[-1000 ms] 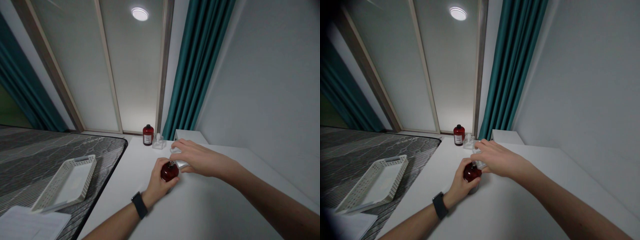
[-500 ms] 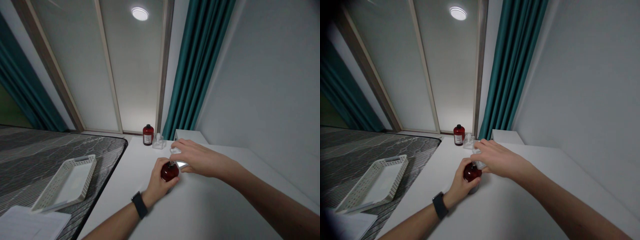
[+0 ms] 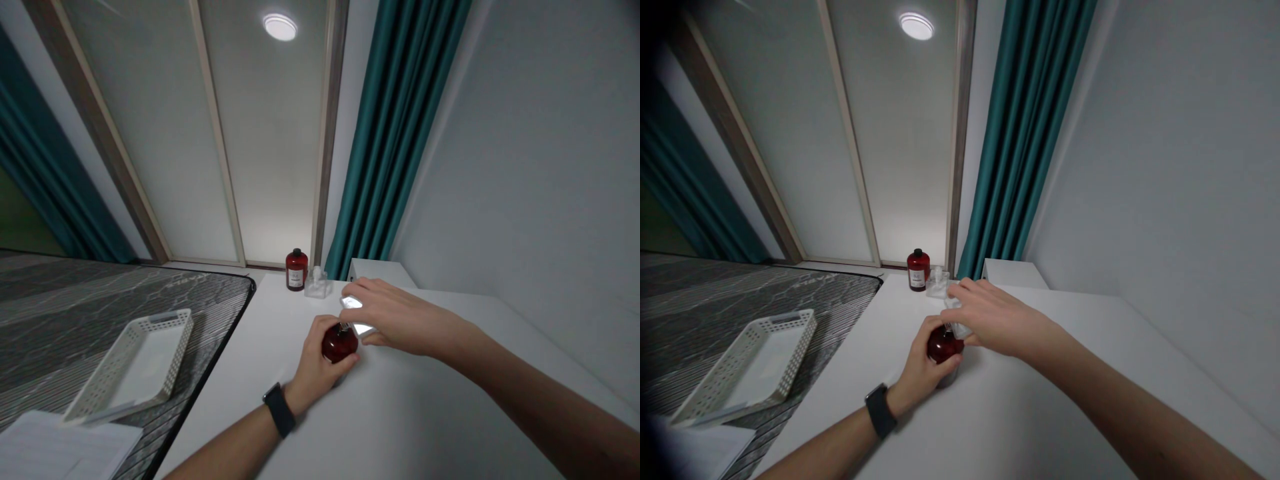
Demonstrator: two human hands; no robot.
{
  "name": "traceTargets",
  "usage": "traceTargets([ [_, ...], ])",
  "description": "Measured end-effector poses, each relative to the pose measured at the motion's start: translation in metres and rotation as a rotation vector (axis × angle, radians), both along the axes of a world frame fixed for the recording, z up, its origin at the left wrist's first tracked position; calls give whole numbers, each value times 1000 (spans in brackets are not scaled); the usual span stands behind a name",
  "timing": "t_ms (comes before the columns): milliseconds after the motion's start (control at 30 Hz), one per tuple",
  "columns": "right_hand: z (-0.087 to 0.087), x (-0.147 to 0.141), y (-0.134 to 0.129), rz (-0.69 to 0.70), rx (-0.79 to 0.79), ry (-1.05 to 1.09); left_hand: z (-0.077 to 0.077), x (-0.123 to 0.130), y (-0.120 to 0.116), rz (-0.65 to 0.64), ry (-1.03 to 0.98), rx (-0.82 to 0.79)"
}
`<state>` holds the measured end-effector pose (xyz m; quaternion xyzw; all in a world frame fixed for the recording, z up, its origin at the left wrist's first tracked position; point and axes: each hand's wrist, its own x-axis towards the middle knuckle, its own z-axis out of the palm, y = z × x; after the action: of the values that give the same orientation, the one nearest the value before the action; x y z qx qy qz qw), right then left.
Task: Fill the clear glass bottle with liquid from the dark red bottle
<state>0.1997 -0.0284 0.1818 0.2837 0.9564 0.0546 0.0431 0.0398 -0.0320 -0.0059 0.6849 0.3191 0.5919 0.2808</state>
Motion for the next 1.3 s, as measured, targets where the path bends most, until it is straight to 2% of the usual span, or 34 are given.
traceTargets([
  [433,-5,3,2,4,1,23,-2,0,1,-20,10,3],
  [833,-19,19,4,-81,-125,203,0,-1,1,-27,8,-6],
  [1067,-46,39,9,-217,-241,504,3,-3,2,6,13,-21],
  [1300,-100,50,14,-354,-274,857,1,-6,6,31,10,-24],
])
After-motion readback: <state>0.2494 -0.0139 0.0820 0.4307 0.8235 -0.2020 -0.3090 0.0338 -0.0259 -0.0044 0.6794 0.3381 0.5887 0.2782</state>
